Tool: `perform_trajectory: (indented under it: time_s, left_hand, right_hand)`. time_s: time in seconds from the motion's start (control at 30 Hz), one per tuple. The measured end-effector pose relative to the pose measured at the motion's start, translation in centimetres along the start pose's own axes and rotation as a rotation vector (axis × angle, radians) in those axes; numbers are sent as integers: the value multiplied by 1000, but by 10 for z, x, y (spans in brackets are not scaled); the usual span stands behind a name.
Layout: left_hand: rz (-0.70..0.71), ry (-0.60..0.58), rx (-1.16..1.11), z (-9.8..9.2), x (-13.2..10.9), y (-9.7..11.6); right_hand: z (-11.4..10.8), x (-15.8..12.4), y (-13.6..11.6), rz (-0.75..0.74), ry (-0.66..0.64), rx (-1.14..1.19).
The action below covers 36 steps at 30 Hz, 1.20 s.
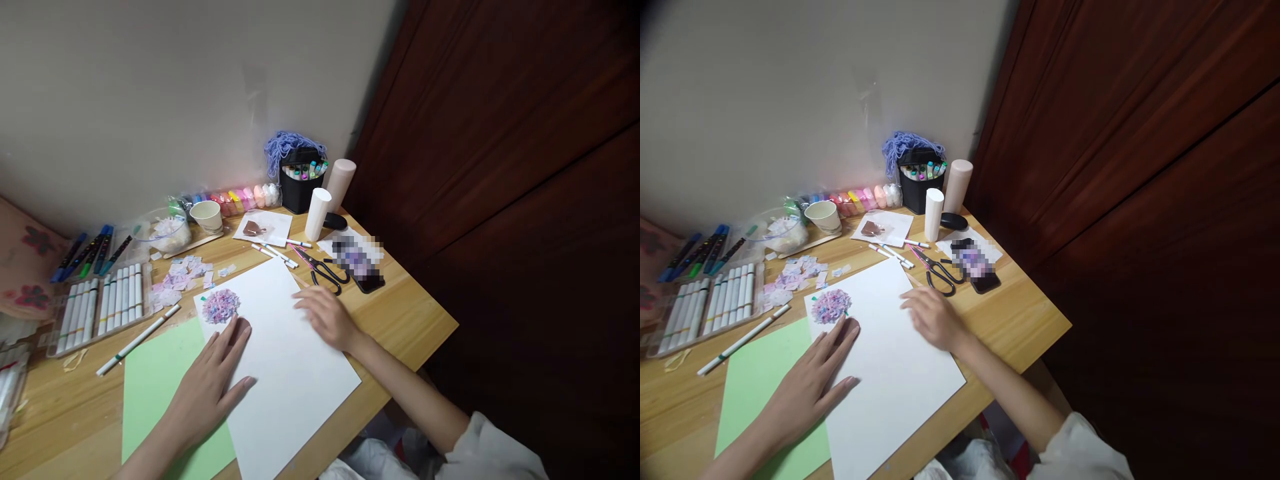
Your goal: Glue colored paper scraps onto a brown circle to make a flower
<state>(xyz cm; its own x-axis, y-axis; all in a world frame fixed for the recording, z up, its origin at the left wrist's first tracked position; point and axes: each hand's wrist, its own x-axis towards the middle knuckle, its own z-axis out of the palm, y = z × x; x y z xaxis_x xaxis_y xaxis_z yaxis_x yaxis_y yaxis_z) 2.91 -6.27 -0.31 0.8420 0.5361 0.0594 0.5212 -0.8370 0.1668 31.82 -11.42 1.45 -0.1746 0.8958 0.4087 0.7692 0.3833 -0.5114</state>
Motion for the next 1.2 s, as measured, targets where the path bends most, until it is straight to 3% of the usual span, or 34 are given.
perform_trajectory:
  time_s: [0.1, 0.27, 0.43, 0.63, 0.8, 0.93, 1.2]
  left_hand:
    - [13, -15, 0, 0, -1, 1]
    - [28, 12, 1, 3, -4, 2]
    - [-8, 63, -11, 1, -9, 6]
    - [-1, 10, -84, -7, -16, 11]
    - [-185, 156, -135, -2, -18, 13]
    - [-275, 204, -180, 1, -16, 17]
    - [-231, 183, -131, 4, -20, 22]
  right_hand:
    - [23, 21, -24, -130, -251, 71]
    - [48, 37, -40, -148, -374, 202]
    - [51, 33, -38, -162, -375, 268]
    - [59, 23, -30, -100, -304, 205]
    - [62, 22, -29, -85, -252, 258]
    - [63, 26, -33, -23, -338, 209]
    - [63, 29, -31, -8, -405, 231]
